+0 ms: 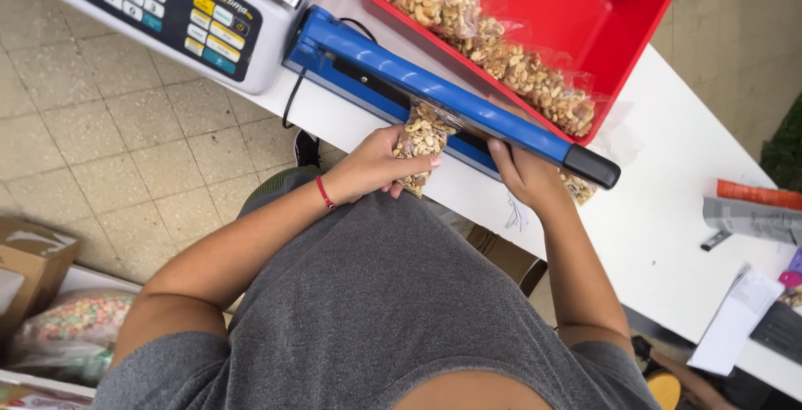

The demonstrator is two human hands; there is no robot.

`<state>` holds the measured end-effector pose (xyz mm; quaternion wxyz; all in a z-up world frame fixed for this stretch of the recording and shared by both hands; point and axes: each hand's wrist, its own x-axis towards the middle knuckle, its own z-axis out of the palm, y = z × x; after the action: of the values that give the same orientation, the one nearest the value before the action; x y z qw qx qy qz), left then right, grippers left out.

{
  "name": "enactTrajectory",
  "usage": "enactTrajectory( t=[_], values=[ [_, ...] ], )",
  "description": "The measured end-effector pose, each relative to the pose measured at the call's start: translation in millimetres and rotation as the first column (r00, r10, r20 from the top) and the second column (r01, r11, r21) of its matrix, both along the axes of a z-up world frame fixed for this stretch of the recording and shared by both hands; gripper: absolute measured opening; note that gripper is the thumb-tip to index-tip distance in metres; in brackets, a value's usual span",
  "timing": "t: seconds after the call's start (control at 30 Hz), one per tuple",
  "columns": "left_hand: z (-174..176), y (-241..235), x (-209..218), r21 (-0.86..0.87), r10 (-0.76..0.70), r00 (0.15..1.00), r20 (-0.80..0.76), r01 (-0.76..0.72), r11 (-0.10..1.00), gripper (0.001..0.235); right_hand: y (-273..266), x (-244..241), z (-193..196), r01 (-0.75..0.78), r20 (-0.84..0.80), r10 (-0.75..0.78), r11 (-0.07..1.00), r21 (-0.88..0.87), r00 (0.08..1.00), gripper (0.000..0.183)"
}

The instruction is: The person repeatedly picks small plastic bags of mixed nuts from a red tray, places them on a blue impulse sealer, and seals each bag one at a time. Sealed bags are set aside on the counter while the process continues.

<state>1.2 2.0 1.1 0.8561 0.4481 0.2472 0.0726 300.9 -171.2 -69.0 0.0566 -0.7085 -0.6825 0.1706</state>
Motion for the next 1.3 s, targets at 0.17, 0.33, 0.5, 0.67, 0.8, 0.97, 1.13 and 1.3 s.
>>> enactTrajectory(
  t=[0.17,0.33,0.5,0.67,0.8,0.97,1.13,1.3],
  values=[
    [-3,-2,1,0.005,0.013,1.0,0.012,-0.013,1.0,0.04,76,-92,114,0.224,-0.328,-0.182,0.97,0.097,0.927,0.061],
    [-4,-3,1,-0.002,0.022,0.999,0.023,-0.022,1.0,0.042,90,-95,100,0.273,-0.459,-0.23,0.962,0.028,0.858,0.06],
    [0,0,1,0.015,-0.122,0.982,-0.143,0.126,0.992,0.04,123,-112,100,0.199,-0.46,-0.172,0.98,0.011,0.871,0.064],
    [-5,-2,2,-0.004,-0.11,0.983,-0.145,0.111,0.994,0.041,132,-112,87,0.16,-0.49,-0.071,0.977,0.143,0.869,0.061],
    [-2,-2,1,0.012,-0.121,0.981,-0.15,0.124,0.992,0.042,107,-98,104,0.205,-0.562,-0.12,0.975,0.09,0.819,0.05],
    [-6,-5,1,-0.005,0.021,0.999,0.025,-0.021,1.0,0.044,85,-86,107,0.381,-0.604,-0.327,0.924,-0.042,0.727,0.046],
    [-3,-3,1,0.003,0.01,1.0,0.013,-0.01,1.0,0.045,84,-92,108,0.411,-0.673,-0.318,0.911,-0.023,0.667,0.04],
    [-6,-5,2,0.009,0.001,1.0,0.008,-0.001,1.0,0.046,84,-96,110,0.442,-0.738,-0.306,0.897,-0.012,0.602,0.038]
  ],
)
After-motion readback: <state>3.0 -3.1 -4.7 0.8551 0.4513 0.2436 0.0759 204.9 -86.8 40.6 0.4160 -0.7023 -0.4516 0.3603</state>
